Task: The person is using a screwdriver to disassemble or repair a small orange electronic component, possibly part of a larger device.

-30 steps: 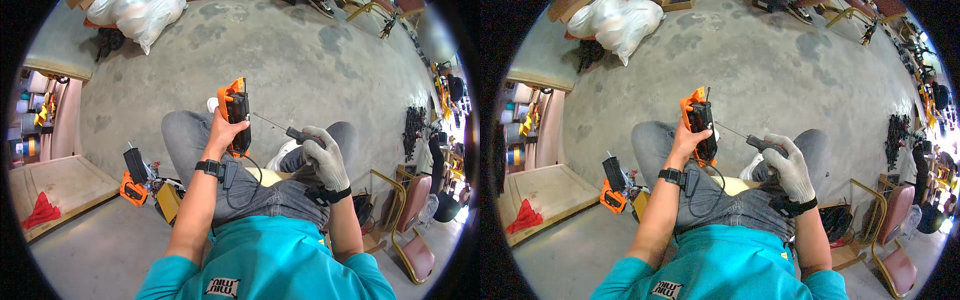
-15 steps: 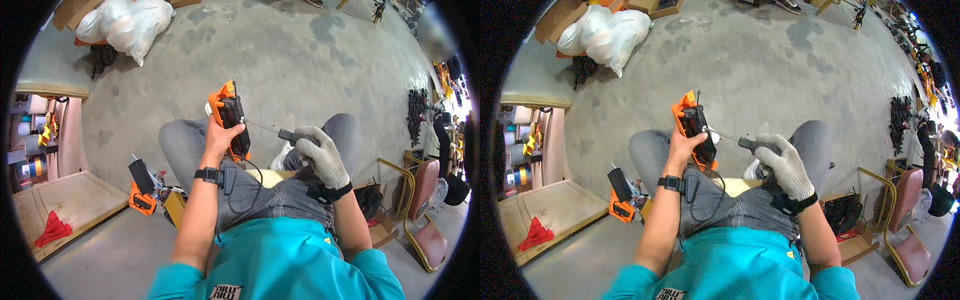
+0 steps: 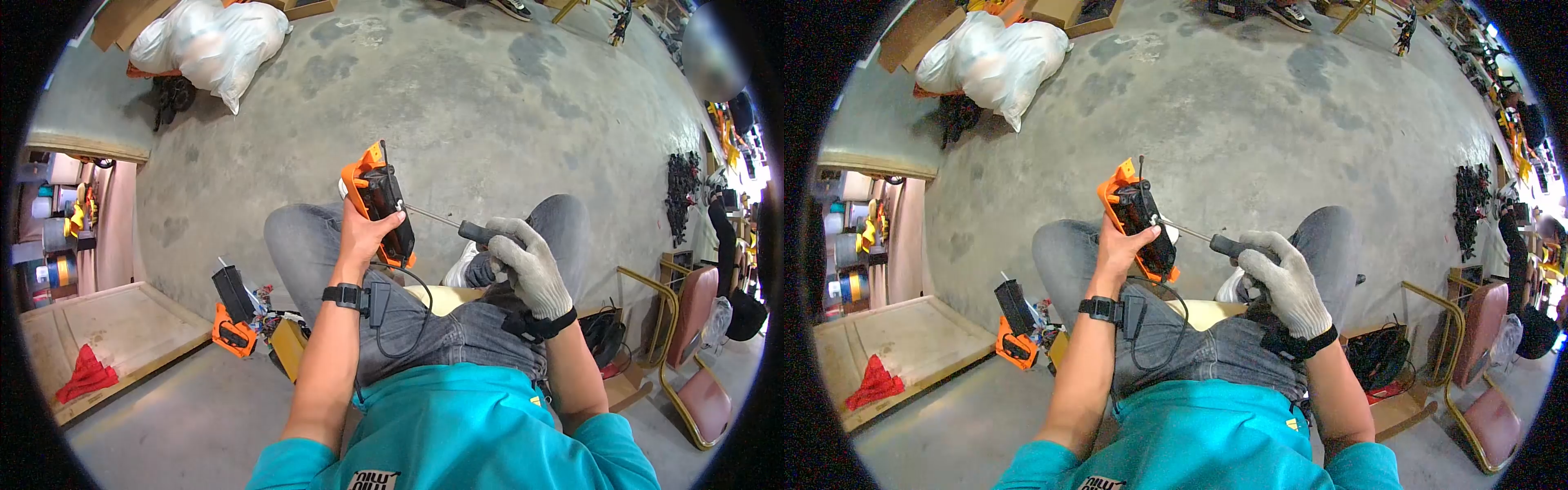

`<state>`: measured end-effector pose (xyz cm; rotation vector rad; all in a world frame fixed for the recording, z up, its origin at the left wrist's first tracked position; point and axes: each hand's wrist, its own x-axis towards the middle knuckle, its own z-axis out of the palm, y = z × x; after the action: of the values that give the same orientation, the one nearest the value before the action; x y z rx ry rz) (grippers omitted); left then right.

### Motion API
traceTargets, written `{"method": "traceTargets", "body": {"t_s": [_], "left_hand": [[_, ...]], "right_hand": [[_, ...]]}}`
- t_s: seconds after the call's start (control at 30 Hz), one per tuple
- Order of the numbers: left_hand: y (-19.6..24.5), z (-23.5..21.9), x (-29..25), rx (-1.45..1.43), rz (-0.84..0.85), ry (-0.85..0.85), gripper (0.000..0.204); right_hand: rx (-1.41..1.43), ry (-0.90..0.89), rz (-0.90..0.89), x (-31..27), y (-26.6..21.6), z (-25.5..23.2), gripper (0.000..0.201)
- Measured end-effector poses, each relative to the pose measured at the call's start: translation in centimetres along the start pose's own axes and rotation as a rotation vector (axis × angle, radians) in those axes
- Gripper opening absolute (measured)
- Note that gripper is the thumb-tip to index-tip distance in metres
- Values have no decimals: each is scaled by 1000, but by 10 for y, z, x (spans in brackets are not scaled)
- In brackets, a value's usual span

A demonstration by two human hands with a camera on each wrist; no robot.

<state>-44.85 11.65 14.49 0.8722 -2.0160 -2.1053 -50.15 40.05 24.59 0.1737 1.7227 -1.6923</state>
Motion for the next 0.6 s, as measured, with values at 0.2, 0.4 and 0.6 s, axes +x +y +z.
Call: {"method": "traceTargets", "body": {"t_s": [0.2,0.4,0.6], "left_hand": [[0,-2,1,3,-23,-50,58],[2,-2,1,15,-13,-51,58],[0,-1,2,29,-30,-34,60]], "right_hand": [[21,0,28,-2,-2,1,39],[11,22,24,-5,-8,3,41],[51,17,35,-2,-3,5,41]]}}
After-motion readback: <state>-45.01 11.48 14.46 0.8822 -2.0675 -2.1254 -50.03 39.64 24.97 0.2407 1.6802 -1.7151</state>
